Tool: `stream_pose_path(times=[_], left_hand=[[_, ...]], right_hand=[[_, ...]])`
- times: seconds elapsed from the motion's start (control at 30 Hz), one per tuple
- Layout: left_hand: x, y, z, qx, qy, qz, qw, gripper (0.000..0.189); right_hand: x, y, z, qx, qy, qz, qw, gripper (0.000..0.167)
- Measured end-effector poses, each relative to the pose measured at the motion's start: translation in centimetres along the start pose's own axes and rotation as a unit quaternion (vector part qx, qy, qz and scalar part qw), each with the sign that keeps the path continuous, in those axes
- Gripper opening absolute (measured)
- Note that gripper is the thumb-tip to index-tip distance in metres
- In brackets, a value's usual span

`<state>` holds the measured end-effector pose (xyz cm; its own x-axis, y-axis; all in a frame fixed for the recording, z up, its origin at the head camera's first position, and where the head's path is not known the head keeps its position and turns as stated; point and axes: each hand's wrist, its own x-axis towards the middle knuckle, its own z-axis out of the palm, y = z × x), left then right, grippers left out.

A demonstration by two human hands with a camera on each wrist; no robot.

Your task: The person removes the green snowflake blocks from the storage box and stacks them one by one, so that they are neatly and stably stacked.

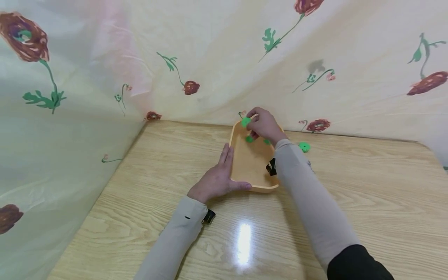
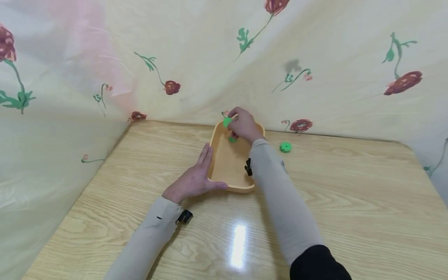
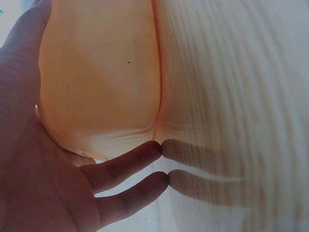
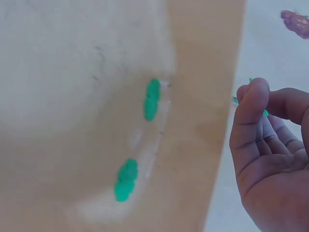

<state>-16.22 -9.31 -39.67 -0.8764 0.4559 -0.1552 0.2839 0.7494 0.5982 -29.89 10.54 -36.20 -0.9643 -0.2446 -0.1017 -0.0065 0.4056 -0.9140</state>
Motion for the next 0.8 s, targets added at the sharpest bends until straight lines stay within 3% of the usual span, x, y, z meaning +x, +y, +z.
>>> stream_pose_path(times=[0.5,0.63,0.8], left_hand=[[0.3,0.1,0.0,-0.012,0.001,-0.012,0.9999,0.135],[0.4,0.1,0.1,-0.013,0.004,-0.010,0.9999,0.135],[0.5,0.1,0.1,-0.020,0.005,-0.016,0.9997,0.136]], right_hand=[[-2.1,-1.8,-3.8,0.011,0.029,-0.009,0.9995,0.037],[-2.9,-1.4,-5.3,0.012,0.042,-0.026,0.9987,0.037],[-4.2,0.5,-6.5,-0.007,0.054,-0.018,0.9984,0.034]])
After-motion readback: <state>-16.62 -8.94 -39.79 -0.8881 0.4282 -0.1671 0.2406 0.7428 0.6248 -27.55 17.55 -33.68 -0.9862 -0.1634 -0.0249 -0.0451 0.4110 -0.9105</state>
